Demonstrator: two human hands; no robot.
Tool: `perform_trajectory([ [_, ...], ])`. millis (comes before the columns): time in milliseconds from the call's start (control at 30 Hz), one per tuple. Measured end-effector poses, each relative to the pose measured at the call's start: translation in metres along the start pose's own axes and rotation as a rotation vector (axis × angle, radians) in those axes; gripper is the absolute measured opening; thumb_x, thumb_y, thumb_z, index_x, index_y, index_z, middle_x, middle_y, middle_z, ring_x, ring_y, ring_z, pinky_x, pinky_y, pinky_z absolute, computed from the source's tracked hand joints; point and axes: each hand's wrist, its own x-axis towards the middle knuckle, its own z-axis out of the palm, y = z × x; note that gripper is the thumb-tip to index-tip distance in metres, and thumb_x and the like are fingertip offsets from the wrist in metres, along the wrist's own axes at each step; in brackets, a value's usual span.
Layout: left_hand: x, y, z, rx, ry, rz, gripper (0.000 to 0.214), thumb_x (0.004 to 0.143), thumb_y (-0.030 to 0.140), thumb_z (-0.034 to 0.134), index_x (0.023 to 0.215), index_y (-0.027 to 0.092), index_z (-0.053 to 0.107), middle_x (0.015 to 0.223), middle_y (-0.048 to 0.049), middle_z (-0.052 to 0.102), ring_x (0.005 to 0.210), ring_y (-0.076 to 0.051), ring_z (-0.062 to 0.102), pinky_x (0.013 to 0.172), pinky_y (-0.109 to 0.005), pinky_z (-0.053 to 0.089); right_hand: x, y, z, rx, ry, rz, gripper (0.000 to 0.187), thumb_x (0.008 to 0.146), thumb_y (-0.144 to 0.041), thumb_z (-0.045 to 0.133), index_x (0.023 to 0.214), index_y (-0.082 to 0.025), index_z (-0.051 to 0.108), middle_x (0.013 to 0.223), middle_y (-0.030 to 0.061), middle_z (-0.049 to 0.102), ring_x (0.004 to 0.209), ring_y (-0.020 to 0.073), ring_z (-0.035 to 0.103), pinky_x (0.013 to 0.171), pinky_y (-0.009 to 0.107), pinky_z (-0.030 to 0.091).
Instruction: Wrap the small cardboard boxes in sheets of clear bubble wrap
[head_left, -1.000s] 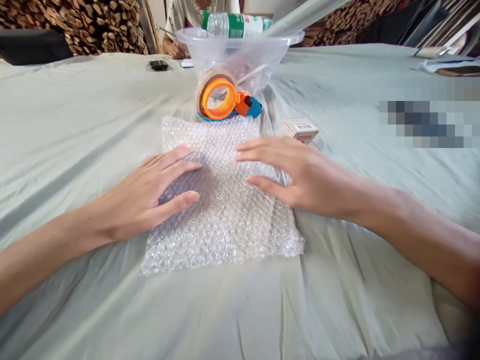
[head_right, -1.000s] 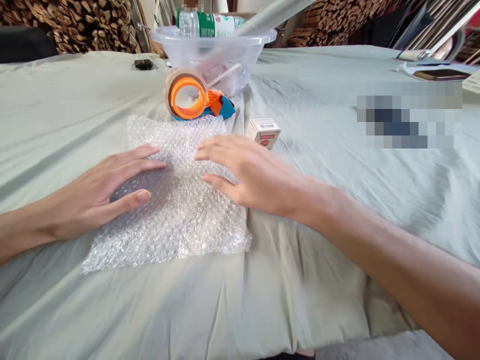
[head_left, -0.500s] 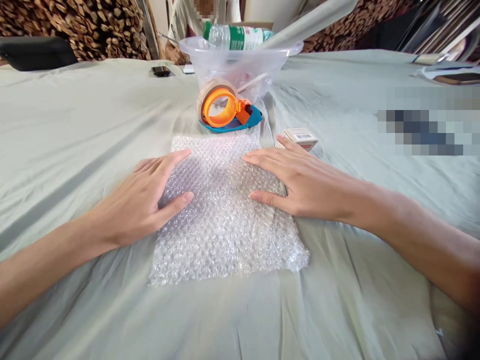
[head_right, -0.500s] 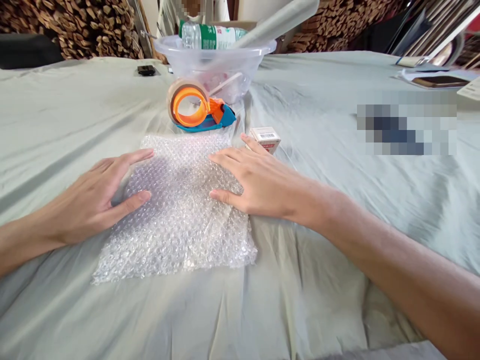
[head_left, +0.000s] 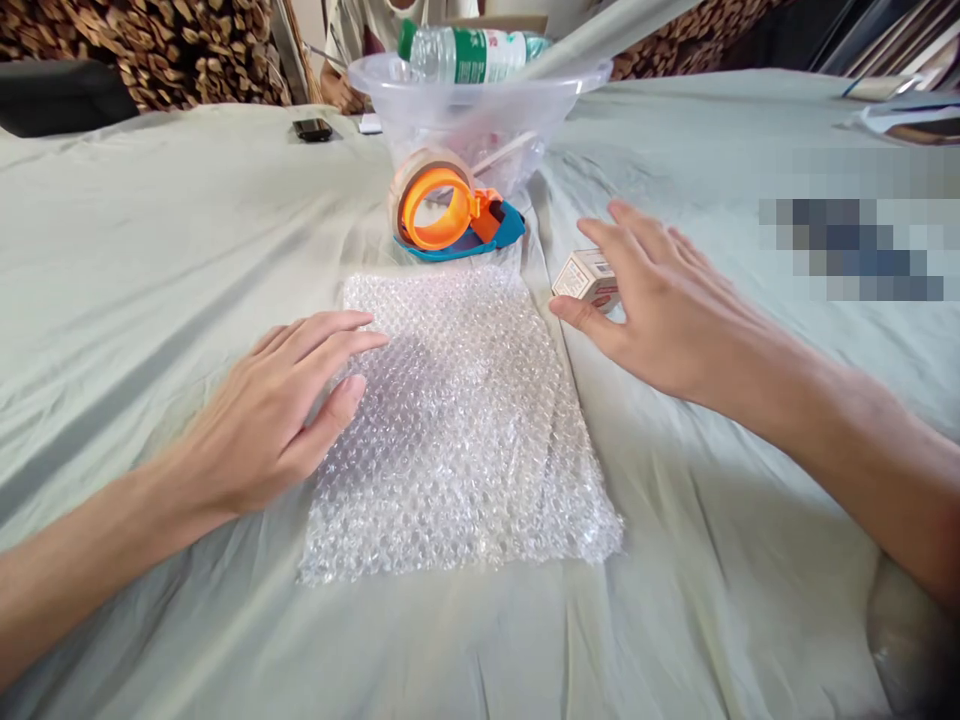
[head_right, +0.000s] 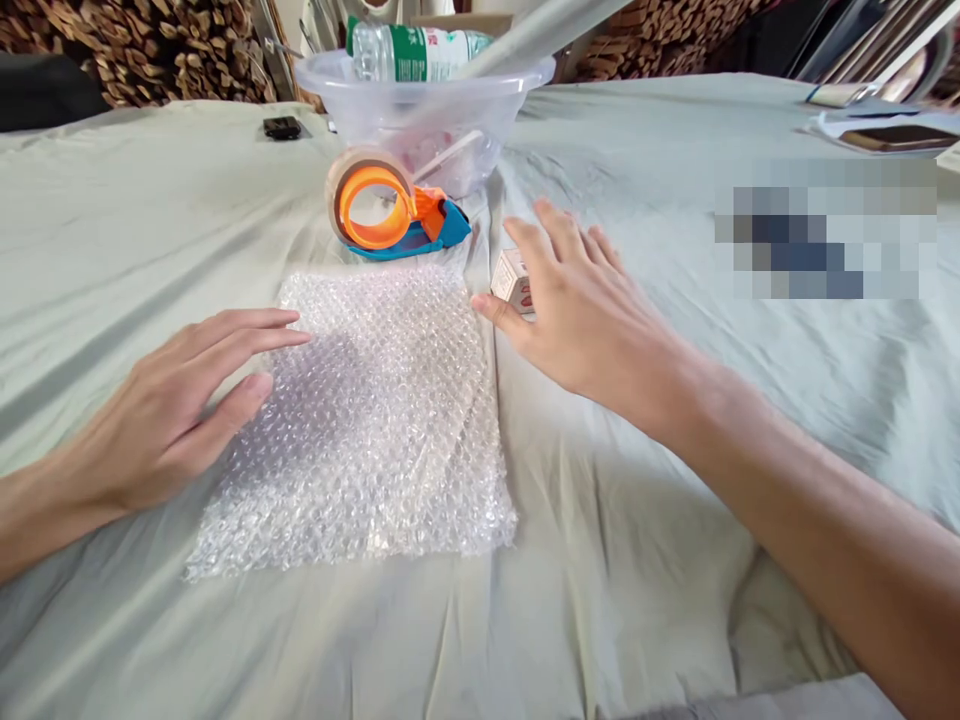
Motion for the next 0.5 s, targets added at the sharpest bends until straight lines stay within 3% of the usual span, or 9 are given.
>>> perform_trajectory([
  [67, -0.001, 0.003, 0.002, 0.003, 0.031, -0.020, 0.038, 0.118, 0.032, 0.042, 0.150, 0.025, 0.062, 0.162, -0.0082, 0.067, 0.154, -0.031, 0.062, 0.129, -0.049, 0.047, -0.003, 0.008, 0.005, 0.010, 0.007, 0.015, 0.077, 0.098, -0.067, 0.076, 0.164, -0.032, 0.058, 0.169, 0.0241, 0.058, 0.124, 0.0507, 0.075, 0.112, 0.075, 0.058],
  [133, -0.002, 0.006, 0.002, 0.006, 0.049, -0.050, 0.037, 0.117, 0.032, 0.045, 0.150, 0.025, 0.060, 0.163, -0.0084, 0.066, 0.154, -0.032, 0.062, 0.129, -0.050, 0.048, -0.004, 0.013, 0.006, 0.027, 0.016, 0.014, 0.070, 0.096, -0.061, 0.080, 0.159, -0.035, 0.062, 0.151, 0.0220, 0.070, 0.089, 0.0369, 0.079, 0.094, 0.064, 0.066],
  [167, -0.002, 0.007, 0.002, 0.007, 0.050, -0.063, 0.038, 0.116, 0.032, 0.046, 0.151, 0.025, 0.058, 0.164, -0.0086, 0.065, 0.154, -0.032, 0.062, 0.129, -0.051, 0.049, -0.004, 0.015, 0.006, 0.025, 0.015, 0.021, 0.067, 0.097, -0.058, 0.080, 0.157, -0.034, 0.064, 0.144, 0.0211, 0.072, 0.082, 0.0334, 0.077, 0.090, 0.061, 0.066],
  [333, -0.002, 0.009, 0.000, 0.007, -0.021, -0.056, 0.040, 0.116, 0.037, 0.044, 0.149, 0.021, 0.061, 0.157, -0.0098, 0.071, 0.147, -0.034, 0.068, 0.122, -0.053, 0.054, 0.003, 0.020, -0.001, 0.013, -0.037, 0.129, 0.063, 0.097, -0.062, 0.080, 0.149, -0.028, 0.070, 0.142, 0.0225, 0.071, 0.111, 0.0445, 0.076, 0.102, 0.065, 0.062],
  [400, -0.001, 0.008, 0.000, 0.018, -0.047, -0.054, 0.041, 0.116, 0.037, 0.043, 0.144, 0.020, 0.067, 0.155, -0.0103, 0.073, 0.145, -0.034, 0.069, 0.123, -0.055, 0.055, 0.004, 0.020, -0.005, 0.003, -0.057, 0.150, 0.059, 0.098, -0.064, 0.076, 0.147, -0.031, 0.071, 0.141, 0.0213, 0.070, 0.111, 0.0461, 0.076, 0.104, 0.069, 0.062],
  [500, 0.000, 0.008, 0.001, 0.014, -0.061, -0.077, 0.043, 0.116, 0.038, 0.042, 0.143, 0.020, 0.071, 0.159, -0.0095, 0.072, 0.147, -0.034, 0.068, 0.124, -0.058, 0.055, 0.006, 0.016, -0.011, -0.070, -0.130, 0.195, 0.055, 0.101, -0.053, 0.065, 0.153, -0.034, 0.067, 0.148, 0.0193, 0.066, 0.113, 0.0489, 0.076, 0.107, 0.078, 0.060],
])
